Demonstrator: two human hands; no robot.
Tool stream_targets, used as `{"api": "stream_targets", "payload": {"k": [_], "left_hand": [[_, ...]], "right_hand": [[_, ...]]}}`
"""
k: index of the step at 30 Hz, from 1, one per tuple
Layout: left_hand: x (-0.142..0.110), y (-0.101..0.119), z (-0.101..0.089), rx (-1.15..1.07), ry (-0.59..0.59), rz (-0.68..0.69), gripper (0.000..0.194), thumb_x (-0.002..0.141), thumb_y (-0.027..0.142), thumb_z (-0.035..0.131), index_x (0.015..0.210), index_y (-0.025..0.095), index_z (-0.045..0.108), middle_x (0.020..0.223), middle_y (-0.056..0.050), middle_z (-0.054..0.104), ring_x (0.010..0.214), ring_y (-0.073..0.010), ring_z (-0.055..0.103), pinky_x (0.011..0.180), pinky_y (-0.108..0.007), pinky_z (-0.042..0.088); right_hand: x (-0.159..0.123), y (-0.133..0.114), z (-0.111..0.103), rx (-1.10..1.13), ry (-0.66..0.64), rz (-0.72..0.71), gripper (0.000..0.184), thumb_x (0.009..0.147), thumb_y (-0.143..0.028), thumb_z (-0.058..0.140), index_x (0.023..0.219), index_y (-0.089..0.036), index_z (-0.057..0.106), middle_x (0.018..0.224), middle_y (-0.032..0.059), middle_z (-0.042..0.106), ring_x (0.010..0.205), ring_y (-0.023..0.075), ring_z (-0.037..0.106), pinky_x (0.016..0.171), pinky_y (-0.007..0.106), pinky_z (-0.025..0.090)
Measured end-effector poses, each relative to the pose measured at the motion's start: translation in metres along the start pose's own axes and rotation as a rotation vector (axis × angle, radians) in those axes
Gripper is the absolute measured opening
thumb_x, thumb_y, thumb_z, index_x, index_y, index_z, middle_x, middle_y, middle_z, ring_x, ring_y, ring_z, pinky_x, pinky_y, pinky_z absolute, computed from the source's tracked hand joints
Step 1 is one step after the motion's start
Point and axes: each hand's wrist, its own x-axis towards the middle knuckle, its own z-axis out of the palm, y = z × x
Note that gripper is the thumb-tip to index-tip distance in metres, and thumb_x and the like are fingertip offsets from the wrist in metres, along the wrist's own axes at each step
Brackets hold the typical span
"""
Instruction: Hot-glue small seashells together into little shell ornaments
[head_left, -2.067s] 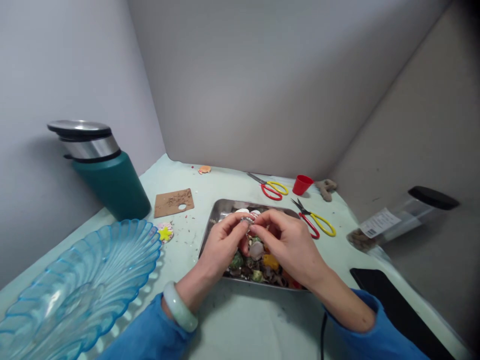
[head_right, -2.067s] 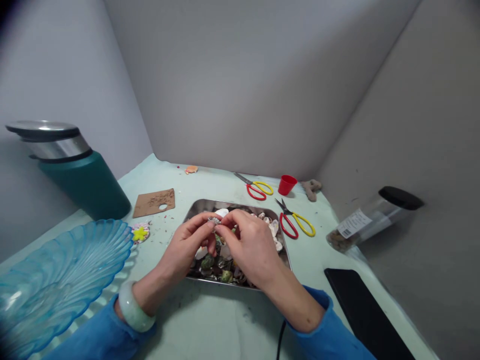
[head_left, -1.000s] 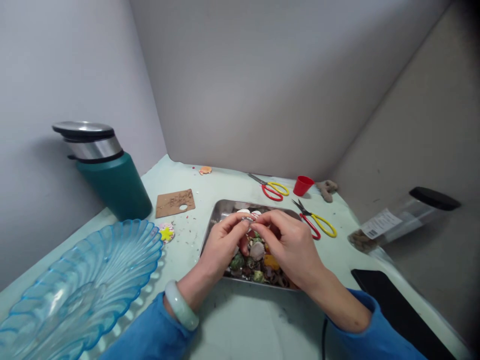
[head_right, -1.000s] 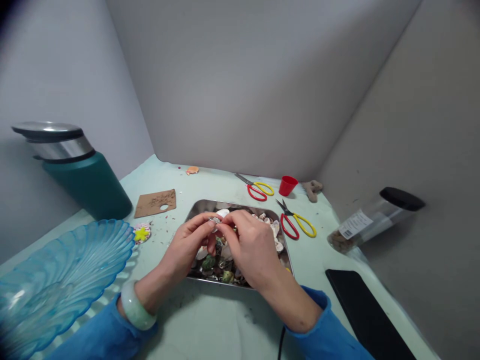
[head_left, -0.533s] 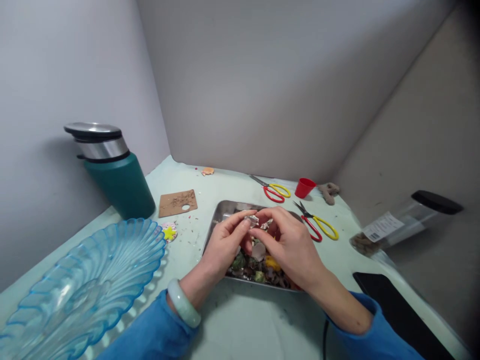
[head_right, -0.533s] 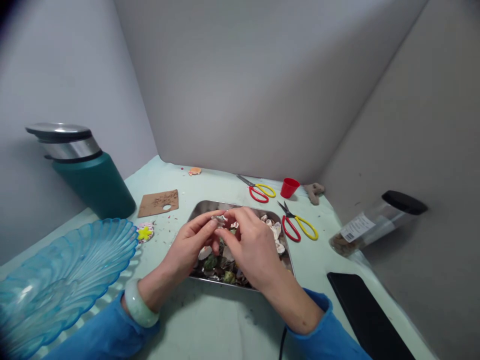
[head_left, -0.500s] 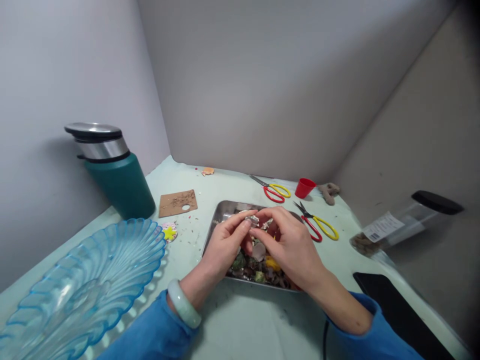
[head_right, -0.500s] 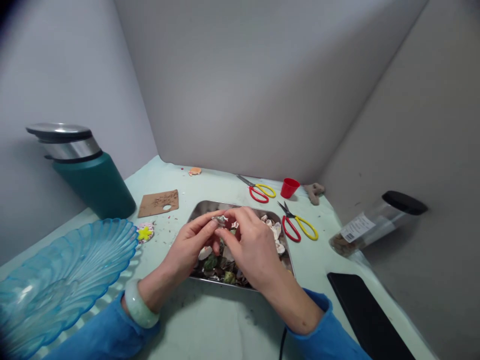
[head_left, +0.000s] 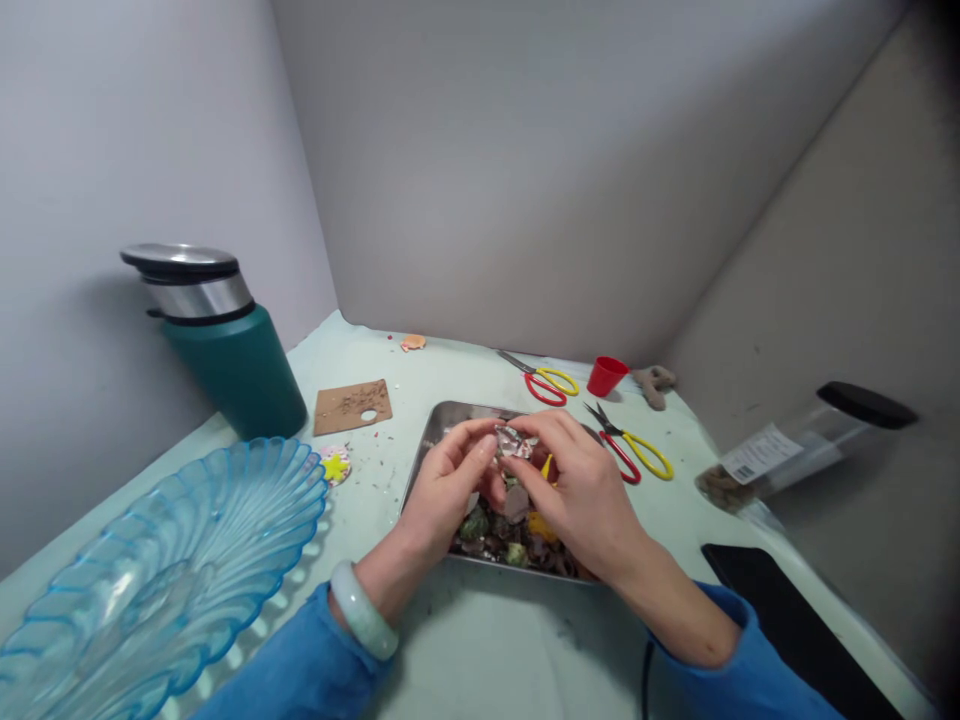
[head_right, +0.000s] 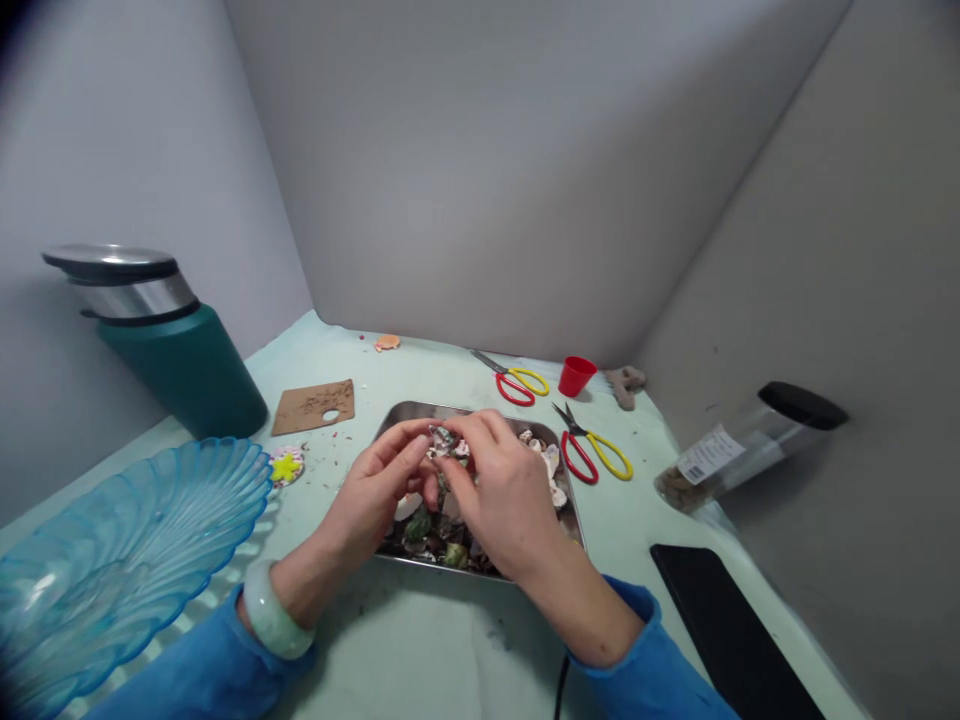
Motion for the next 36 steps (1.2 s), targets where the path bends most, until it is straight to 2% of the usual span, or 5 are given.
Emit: {"api": "stream_targets", "payload": {"k": [5,12,18,23,36], "left_hand": [[0.0019,-0.0029,0.0011,0.075,0.055,0.056,0.035,0.073,0.029,0.071,0.102,0.017,0.056,0.071,0.002,0.06,0.053,-0.0094,0.053,0.052,-0.023,0.044],[0.0011,-0.0022,0.0008,0.108,0.072,0.094,0.026,0.077,0.032,0.066,0.097,0.016,0.058,0.087,-0.001,0.062,0.053,-0.0071,0.053,0.051,-0.022,0.044],[0.0014,-0.0033,0.0007,0.127,0.087,0.062,0.034,0.072,0.029,0.071,0.101,0.015,0.057,0.071,0.002,0.06,0.051,-0.0078,0.052,0.05,-0.021,0.043],[0.0004,-0.0026,0.0011,0.116,0.095,0.066,0.035,0.075,0.031,0.069,0.104,0.015,0.058,0.082,-0.001,0.063,0.052,-0.0072,0.052,0.052,-0.022,0.044],[0.0004,-0.0018,0.0011,0.161,0.095,0.072,0.044,0.075,0.027,0.067,0.116,0.014,0.057,0.067,0.0,0.061,0.051,-0.0083,0.051,0.05,-0.021,0.041]], "right_hand": [[-0.0014,0.002,0.0023,-0.121,0.002,-0.034,0.024,0.084,-0.011,0.054,0.106,-0.019,0.057,0.102,0.0068,0.06,0.081,0.0195,0.061,0.067,0.031,0.047],[-0.0016,0.0003,0.0035,-0.151,-0.014,-0.049,0.021,0.086,-0.014,0.052,0.106,-0.018,0.057,0.104,0.0075,0.059,0.083,0.02,0.061,0.067,0.03,0.047],[-0.0007,0.0006,0.0045,-0.167,-0.016,-0.035,0.024,0.083,-0.01,0.053,0.105,-0.017,0.057,0.104,0.0075,0.059,0.08,0.0192,0.061,0.064,0.029,0.046],[-0.0016,0.0019,0.0053,-0.09,-0.02,-0.019,0.022,0.083,-0.015,0.058,0.105,-0.018,0.057,0.1,0.0051,0.059,0.082,0.0191,0.061,0.061,0.028,0.045],[-0.0012,0.0047,0.0046,-0.048,-0.001,-0.005,0.023,0.085,-0.013,0.054,0.107,-0.019,0.056,0.105,0.0056,0.062,0.089,0.021,0.061,0.068,0.031,0.047]]}}
